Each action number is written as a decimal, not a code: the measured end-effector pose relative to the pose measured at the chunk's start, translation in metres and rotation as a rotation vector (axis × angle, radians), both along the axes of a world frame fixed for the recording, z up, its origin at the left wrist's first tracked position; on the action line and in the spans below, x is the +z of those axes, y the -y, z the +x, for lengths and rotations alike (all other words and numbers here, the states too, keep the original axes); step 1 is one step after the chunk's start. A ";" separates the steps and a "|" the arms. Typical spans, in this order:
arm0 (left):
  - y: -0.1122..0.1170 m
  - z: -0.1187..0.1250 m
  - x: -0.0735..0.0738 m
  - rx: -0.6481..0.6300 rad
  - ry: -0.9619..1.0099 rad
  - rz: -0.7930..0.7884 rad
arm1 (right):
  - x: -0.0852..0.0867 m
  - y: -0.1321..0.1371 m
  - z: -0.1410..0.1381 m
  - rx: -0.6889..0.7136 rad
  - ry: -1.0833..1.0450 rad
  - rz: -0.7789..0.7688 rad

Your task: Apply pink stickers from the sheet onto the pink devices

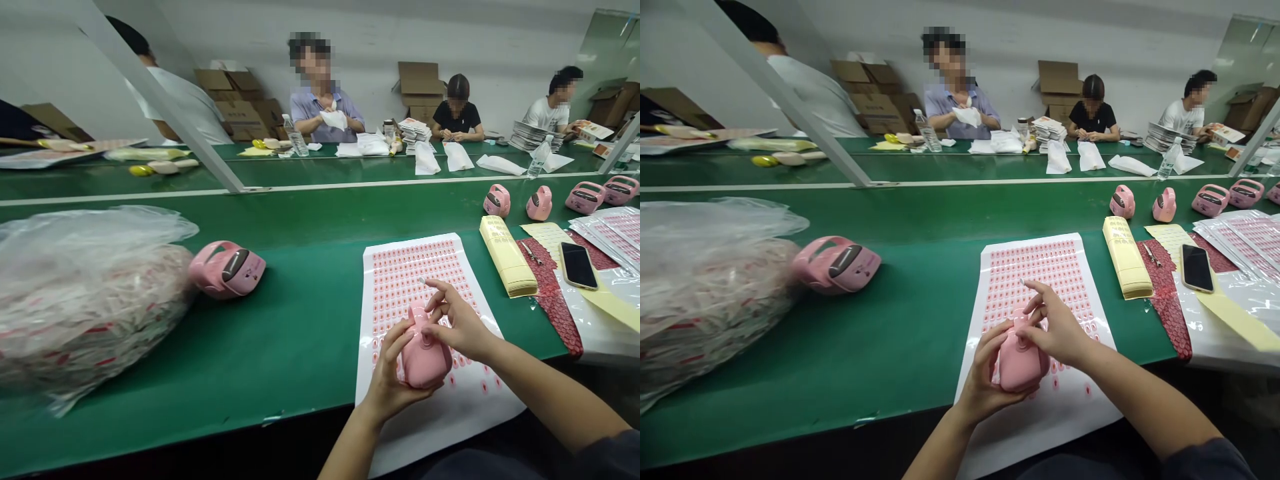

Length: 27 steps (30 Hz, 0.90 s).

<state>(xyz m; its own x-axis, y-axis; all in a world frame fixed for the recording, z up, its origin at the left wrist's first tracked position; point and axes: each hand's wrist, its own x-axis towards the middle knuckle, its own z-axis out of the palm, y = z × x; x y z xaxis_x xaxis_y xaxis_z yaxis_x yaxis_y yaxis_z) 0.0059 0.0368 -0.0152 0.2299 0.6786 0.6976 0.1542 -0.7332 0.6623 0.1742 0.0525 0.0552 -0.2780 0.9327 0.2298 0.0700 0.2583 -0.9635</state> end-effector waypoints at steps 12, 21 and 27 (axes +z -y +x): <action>0.000 0.000 0.002 0.028 -0.067 0.087 | -0.019 0.008 -0.006 -0.180 0.140 0.473; 0.000 -0.005 0.003 0.042 -0.166 0.118 | -0.029 0.017 0.006 -0.128 0.316 0.925; 0.001 -0.008 0.004 0.057 -0.214 0.065 | -0.030 0.017 0.006 -0.081 0.262 0.842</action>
<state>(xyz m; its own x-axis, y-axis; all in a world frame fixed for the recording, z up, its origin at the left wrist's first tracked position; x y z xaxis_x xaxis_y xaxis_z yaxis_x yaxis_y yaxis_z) -0.0022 0.0355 -0.0116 0.3400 0.6498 0.6799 0.3290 -0.7594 0.5613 0.1806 0.0352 0.0252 -0.3583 0.5016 0.7875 0.3107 0.8594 -0.4060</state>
